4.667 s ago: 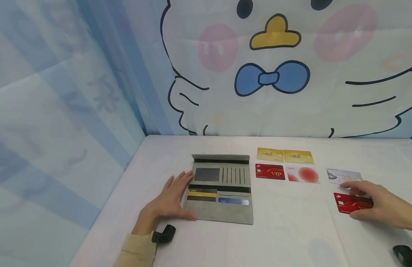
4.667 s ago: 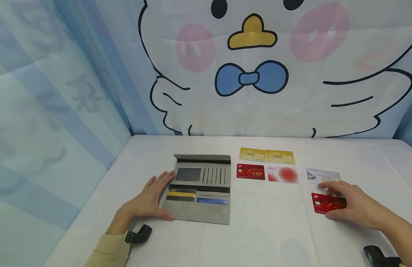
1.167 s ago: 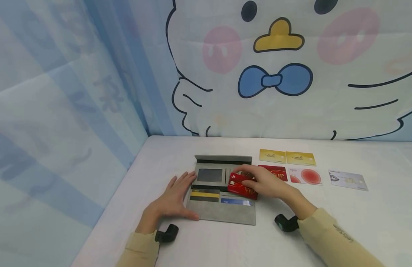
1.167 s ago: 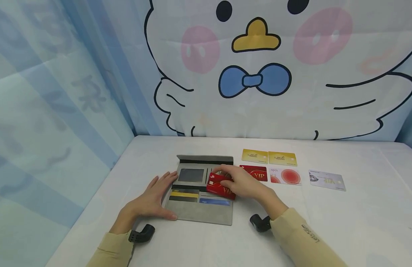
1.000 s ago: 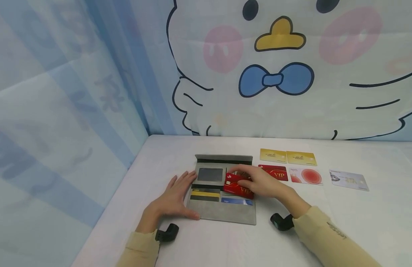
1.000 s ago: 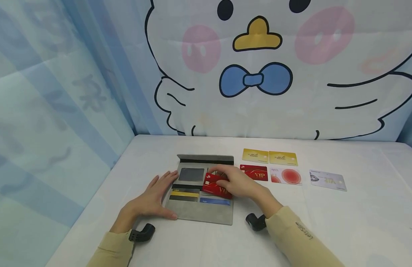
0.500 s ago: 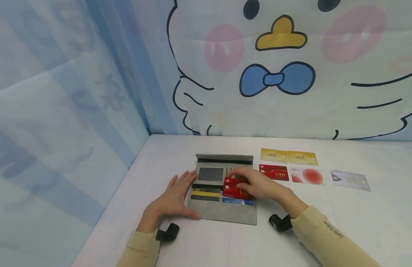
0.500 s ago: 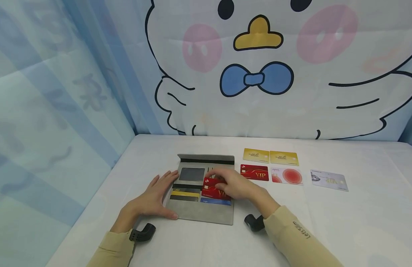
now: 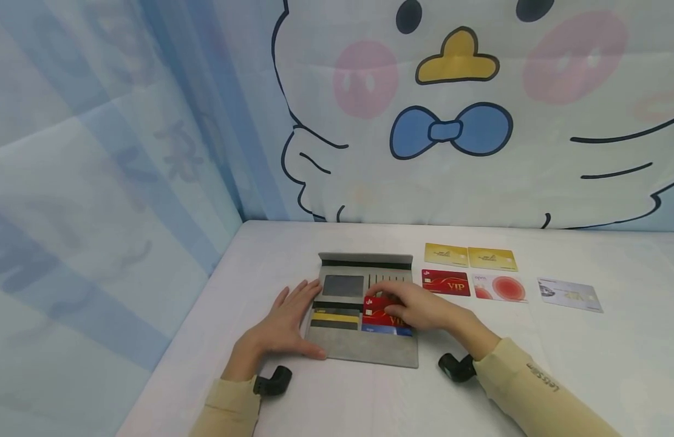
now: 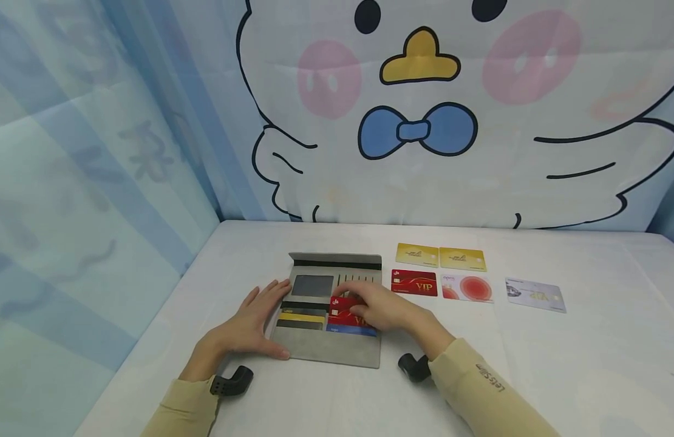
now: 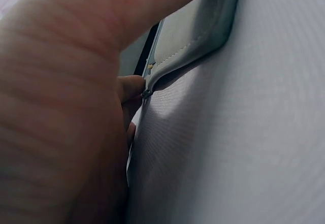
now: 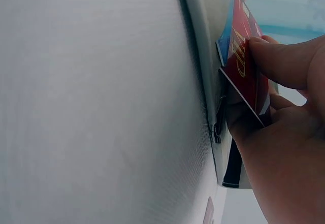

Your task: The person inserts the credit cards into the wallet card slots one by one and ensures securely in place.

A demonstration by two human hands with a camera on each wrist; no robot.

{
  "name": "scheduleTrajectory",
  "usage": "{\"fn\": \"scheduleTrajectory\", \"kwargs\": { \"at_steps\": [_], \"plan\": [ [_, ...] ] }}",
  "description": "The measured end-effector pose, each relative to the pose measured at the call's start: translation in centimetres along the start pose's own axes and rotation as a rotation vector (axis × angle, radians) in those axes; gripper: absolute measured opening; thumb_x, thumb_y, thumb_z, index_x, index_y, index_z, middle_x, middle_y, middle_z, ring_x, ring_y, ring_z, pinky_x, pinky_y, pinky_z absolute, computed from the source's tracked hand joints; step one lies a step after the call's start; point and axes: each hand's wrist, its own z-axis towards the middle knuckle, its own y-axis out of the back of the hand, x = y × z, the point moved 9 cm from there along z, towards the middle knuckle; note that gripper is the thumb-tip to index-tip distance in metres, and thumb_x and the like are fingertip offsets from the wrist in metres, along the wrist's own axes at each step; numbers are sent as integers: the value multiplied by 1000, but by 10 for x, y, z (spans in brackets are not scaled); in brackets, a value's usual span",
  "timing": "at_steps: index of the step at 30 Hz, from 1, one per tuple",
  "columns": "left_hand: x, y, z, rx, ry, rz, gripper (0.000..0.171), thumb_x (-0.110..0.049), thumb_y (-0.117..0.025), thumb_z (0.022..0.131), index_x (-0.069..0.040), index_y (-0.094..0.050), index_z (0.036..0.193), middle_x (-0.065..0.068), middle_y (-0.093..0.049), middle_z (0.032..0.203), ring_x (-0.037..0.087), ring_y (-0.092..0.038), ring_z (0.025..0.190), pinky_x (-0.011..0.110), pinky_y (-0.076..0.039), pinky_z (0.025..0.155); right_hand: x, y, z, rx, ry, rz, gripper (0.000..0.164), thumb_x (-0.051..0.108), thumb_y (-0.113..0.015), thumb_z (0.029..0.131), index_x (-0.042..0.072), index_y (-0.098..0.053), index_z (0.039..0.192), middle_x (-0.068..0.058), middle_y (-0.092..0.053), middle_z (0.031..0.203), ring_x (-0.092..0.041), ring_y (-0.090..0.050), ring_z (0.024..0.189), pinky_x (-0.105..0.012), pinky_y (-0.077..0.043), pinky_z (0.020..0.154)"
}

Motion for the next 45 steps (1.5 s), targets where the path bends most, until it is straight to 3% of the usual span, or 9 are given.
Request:
{"fn": "scheduleTrajectory", "kwargs": {
  "at_steps": [12,19,29,45],
  "plan": [
    [-1,1,-1,-1,-8,-4,123,-73,-71,54,-15,-19,150,-1,-17,154,18,-4,141,44,3,111,2,0,-2,-62,-5,-115,36,10,-64,88,19,-58,122,-1,-52,109,-18,-48,100,-33,-50,81],
    [-2,1,-1,7,-2,-2,124,-74,-70,54,-15,-19,150,-2,-16,154,16,-3,141,42,3,111,-2,6,-6,-73,-34,-91,38,12,-69,85,20,-59,121,1,-52,110,-15,-51,97,-27,-50,78],
    [-3,3,-2,10,-7,-6,123,-72,-72,55,-14,-18,150,-1,-16,154,17,-3,141,43,3,111,-5,8,-1,-36,-61,-95,38,16,-72,82,23,-62,119,3,-53,105,-15,-50,96,-26,-50,76],
    [-1,2,-1,13,2,1,124,-73,-71,54,-15,-18,150,-2,-16,154,15,-3,141,42,3,111,-2,8,-1,-4,-34,-95,36,15,-72,82,21,-63,117,3,-54,104,-15,-50,94,-26,-50,74]
  ]
}}
